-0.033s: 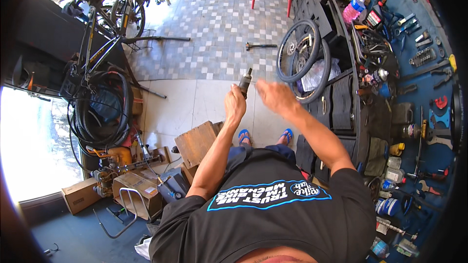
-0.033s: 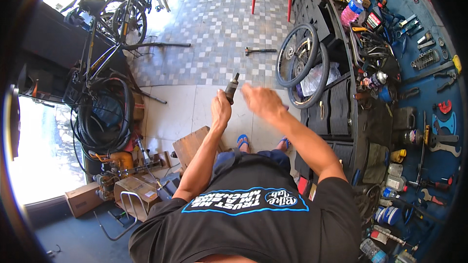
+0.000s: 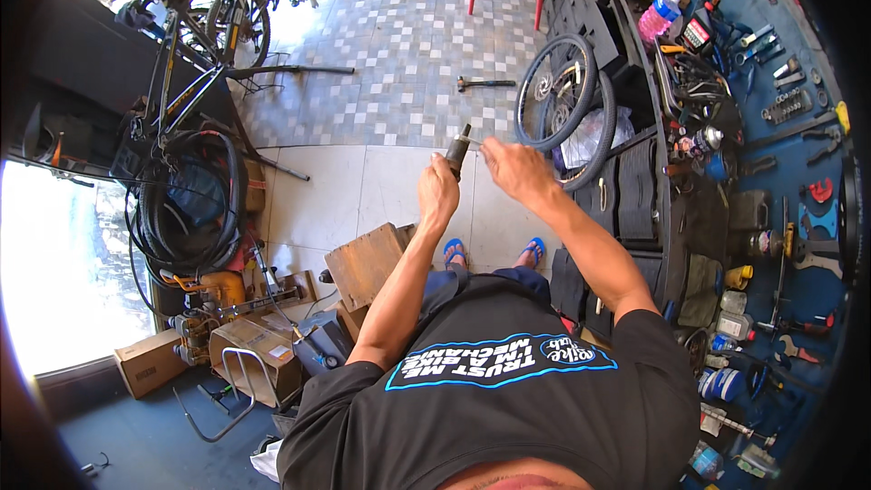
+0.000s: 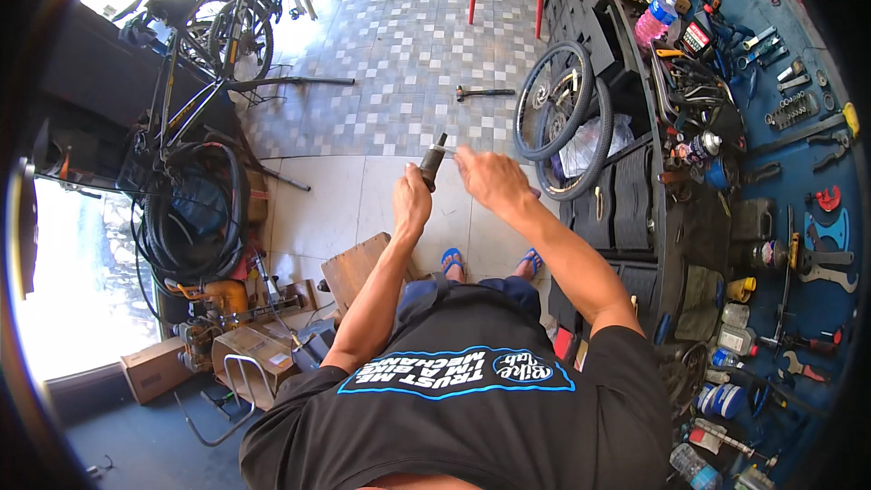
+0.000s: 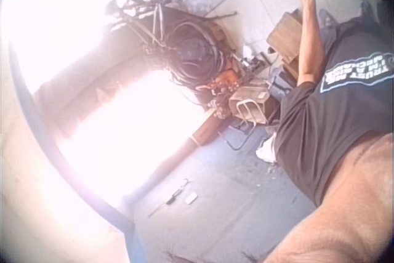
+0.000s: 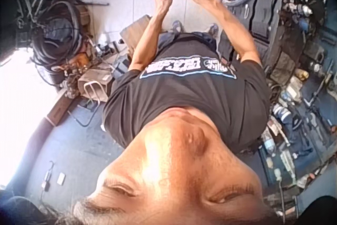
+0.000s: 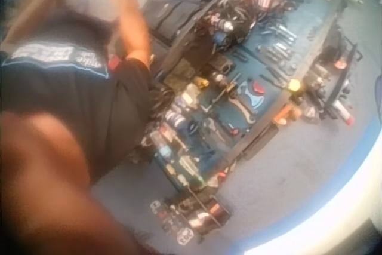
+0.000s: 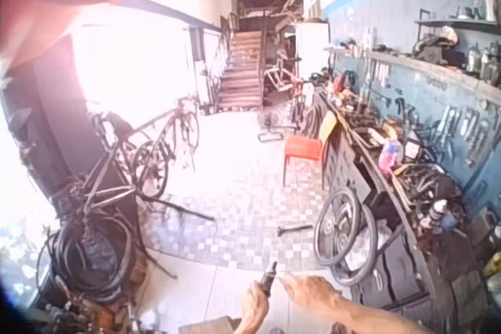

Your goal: The person removes the cassette from a bicycle wheel using a chain whip and lockring tool, then places the wheel on the floor. They pick up a small cylindrical part and a screwdriver, then walk to a workbench and place the items on it.

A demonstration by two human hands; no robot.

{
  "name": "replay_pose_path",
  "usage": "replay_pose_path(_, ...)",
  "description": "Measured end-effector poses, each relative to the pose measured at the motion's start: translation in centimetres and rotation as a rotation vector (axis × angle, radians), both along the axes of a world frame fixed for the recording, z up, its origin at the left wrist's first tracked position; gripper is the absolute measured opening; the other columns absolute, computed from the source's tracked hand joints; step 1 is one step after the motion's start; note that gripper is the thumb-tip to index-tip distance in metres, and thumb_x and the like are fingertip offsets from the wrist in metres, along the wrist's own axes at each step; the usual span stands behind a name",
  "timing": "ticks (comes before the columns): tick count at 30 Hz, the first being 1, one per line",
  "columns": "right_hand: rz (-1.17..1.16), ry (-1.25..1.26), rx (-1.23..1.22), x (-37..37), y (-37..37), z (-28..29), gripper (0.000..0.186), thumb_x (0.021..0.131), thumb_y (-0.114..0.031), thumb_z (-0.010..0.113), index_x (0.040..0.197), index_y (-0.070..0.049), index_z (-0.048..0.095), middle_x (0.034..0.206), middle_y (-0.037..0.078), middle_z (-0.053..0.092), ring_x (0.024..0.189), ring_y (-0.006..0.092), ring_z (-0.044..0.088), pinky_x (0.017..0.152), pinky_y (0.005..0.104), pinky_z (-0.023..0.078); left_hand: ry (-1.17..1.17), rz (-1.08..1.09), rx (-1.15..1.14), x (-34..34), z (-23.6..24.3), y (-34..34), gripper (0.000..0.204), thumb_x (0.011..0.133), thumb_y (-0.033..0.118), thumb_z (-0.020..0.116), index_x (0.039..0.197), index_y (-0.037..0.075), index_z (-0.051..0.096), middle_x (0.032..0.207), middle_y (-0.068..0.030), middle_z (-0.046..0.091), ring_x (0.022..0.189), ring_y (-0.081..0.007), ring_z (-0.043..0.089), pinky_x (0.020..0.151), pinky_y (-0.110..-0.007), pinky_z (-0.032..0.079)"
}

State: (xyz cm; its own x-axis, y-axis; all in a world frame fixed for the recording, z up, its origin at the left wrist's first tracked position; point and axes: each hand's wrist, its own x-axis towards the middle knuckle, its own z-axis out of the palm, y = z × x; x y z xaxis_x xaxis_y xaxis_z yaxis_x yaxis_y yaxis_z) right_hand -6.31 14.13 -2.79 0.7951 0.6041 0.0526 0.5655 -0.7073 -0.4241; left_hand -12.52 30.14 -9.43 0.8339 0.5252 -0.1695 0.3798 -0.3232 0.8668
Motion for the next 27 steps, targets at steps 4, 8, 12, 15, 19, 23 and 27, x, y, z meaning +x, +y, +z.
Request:
replay_pose_path(4,0.046,-0.033,0.03,0.1,0.6,0.3,0.026,0.106,-0.033,0.05,0.101,-0.009,0.057,0.072,0.024,0.068,0.07,0.0479,0.069,0.062,0.0585,0.054,-0.033,0.0,-0.007,1.1,0.6,0.4,0.074,0.108,0.043,0.026,0.074,-0.009,0.066,0.073,-0.0346,0.065,0.077,-0.0546,0.064,0.076,-0.059,0.047)
replay_pose_path(8,0.034,-0.011,0.003,0.4,0.4,-0.3,0.026,0.106,-0.033,0.051,0.101,-0.008,0.058,0.072,0.024,0.068,0.07,0.0476,0.069,0.061,0.0585,0.054,-0.01,-0.029,0.035,0.9,0.9,0.1,0.071,0.109,0.038,0.026,0.073,-0.008,0.066,0.074,-0.035,0.065,0.079,-0.0555,0.063,0.076,-0.06,0.046)
replay_pose_path(12,0.027,-0.02,-0.002,0.7,0.6,0.4,0.024,0.106,-0.031,0.052,0.102,-0.008,0.058,0.071,0.024,0.068,0.07,0.0471,0.069,0.061,0.0582,0.055,-0.012,-0.055,0.072,1.3,1.8,0.3,0.067,0.109,0.035,0.028,0.074,-0.007,0.067,0.079,-0.0336,0.067,0.081,-0.0552,0.063,0.076,-0.061,0.046)
replay_pose_path(15,0.032,-0.043,-0.006,0.4,0.8,0.8,0.024,0.106,-0.031,0.052,0.102,-0.007,0.058,0.07,0.024,0.067,0.069,0.0479,0.068,0.06,0.058,0.054,-0.048,-0.083,0.152,1.1,1.6,0.5,0.064,0.109,0.034,0.029,0.077,-0.006,0.068,0.081,-0.0324,0.068,0.081,-0.0545,0.064,0.077,-0.062,0.047)
replay_pose_path(19,0.028,-0.01,-0.046,0.6,0.6,1.0,0.025,0.106,-0.031,0.052,0.103,-0.007,0.059,0.069,0.024,0.067,0.069,0.0477,0.069,0.061,0.0582,0.055,-0.021,-0.066,0.22,1.0,1.8,0.3,0.06,0.11,0.031,0.03,0.079,-0.004,0.068,0.083,-0.0318,0.069,0.081,-0.0534,0.064,0.077,-0.061,0.048)
replay_pose_path(23,0.084,0.021,-0.069,-0.5,1.4,1.5,0.027,0.106,-0.033,0.051,0.104,-0.008,0.059,0.072,0.025,0.068,0.073,0.047,0.07,0.063,0.059,0.055,-0.077,-0.071,0.296,1.2,0.8,0.8,0.06,0.11,0.032,0.031,0.077,-0.004,0.068,0.082,-0.0316,0.069,0.08,-0.0537,0.064,0.075,-0.062,0.049)
replay_pose_path(27,0.027,0.041,-0.1,2.0,1.7,1.4,0.027,0.106,-0.033,0.051,0.104,-0.007,0.06,0.073,0.027,0.068,0.075,0.0469,0.071,0.065,0.0595,0.056,-0.083,-0.077,0.323,1.0,1.4,0.7,0.062,0.11,0.034,0.032,0.079,-0.004,0.068,0.081,-0.032,0.068,0.079,-0.0538,0.065,0.074,-0.062,0.049)
